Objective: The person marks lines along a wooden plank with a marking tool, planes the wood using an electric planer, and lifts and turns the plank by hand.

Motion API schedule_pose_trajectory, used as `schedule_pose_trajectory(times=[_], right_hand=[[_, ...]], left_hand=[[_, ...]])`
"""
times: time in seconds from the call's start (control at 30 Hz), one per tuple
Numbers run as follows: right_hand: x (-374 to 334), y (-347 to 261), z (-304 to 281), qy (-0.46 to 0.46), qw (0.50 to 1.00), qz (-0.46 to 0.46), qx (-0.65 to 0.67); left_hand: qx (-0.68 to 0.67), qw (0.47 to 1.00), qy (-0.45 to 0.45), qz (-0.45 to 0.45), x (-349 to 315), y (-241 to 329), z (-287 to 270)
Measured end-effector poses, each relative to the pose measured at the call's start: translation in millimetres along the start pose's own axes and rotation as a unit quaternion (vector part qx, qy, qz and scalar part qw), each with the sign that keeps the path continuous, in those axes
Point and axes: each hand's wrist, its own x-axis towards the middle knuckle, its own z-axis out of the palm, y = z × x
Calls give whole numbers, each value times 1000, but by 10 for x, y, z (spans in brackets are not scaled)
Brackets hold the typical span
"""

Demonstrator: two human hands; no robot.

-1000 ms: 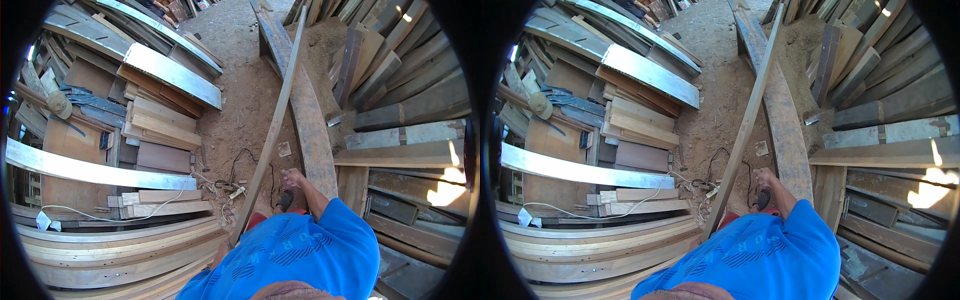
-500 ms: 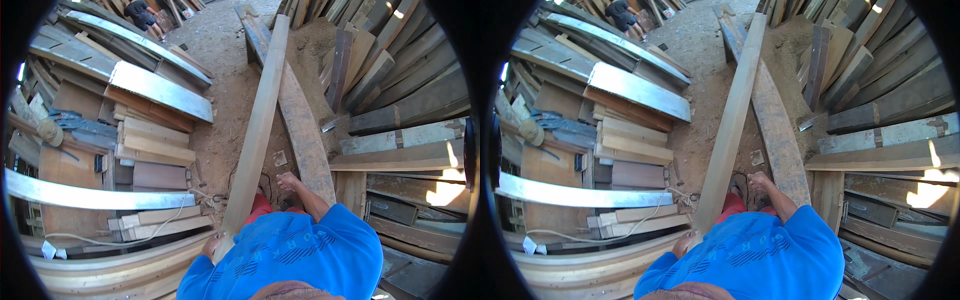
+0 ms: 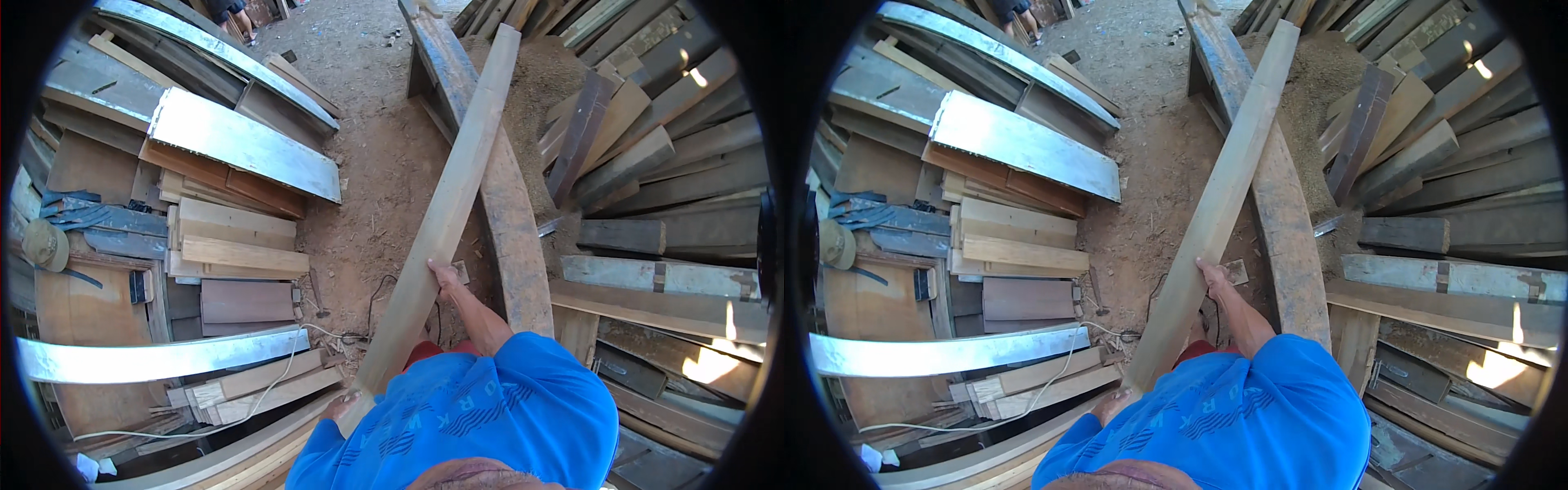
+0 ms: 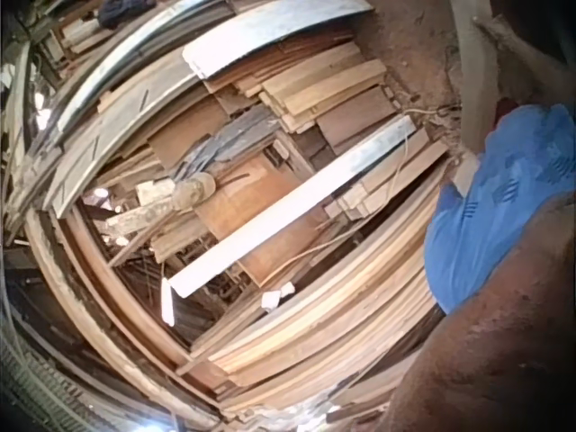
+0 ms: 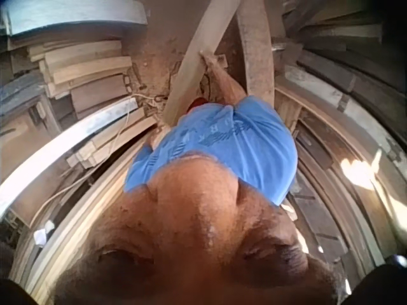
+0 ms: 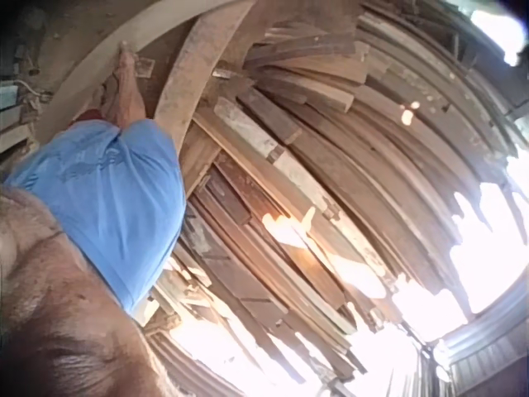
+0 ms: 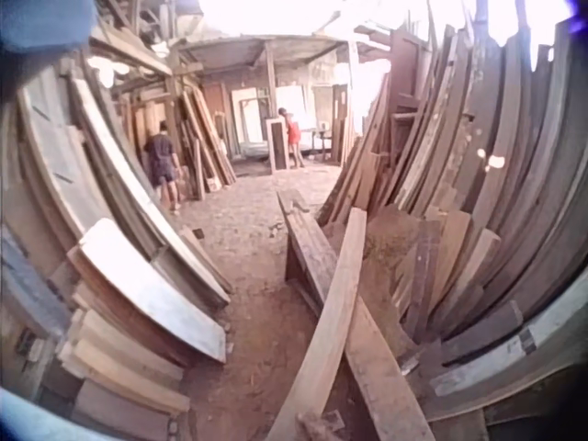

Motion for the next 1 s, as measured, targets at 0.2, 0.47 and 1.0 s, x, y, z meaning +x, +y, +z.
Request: schedule_pose_trajectory(times=[0.2, 0.47, 1.0], right_hand=[[40, 33, 180, 84, 989, -25, -119], [-467, -285, 760, 66, 896, -118, -424], [1601, -2685, 352, 77, 996, 11, -54]], left_hand=[[-133, 980, 24, 145, 458, 1791, -625], [14, 987, -64, 143, 821, 4952, -670], [-295, 938, -173, 48, 924, 4480, -814]])
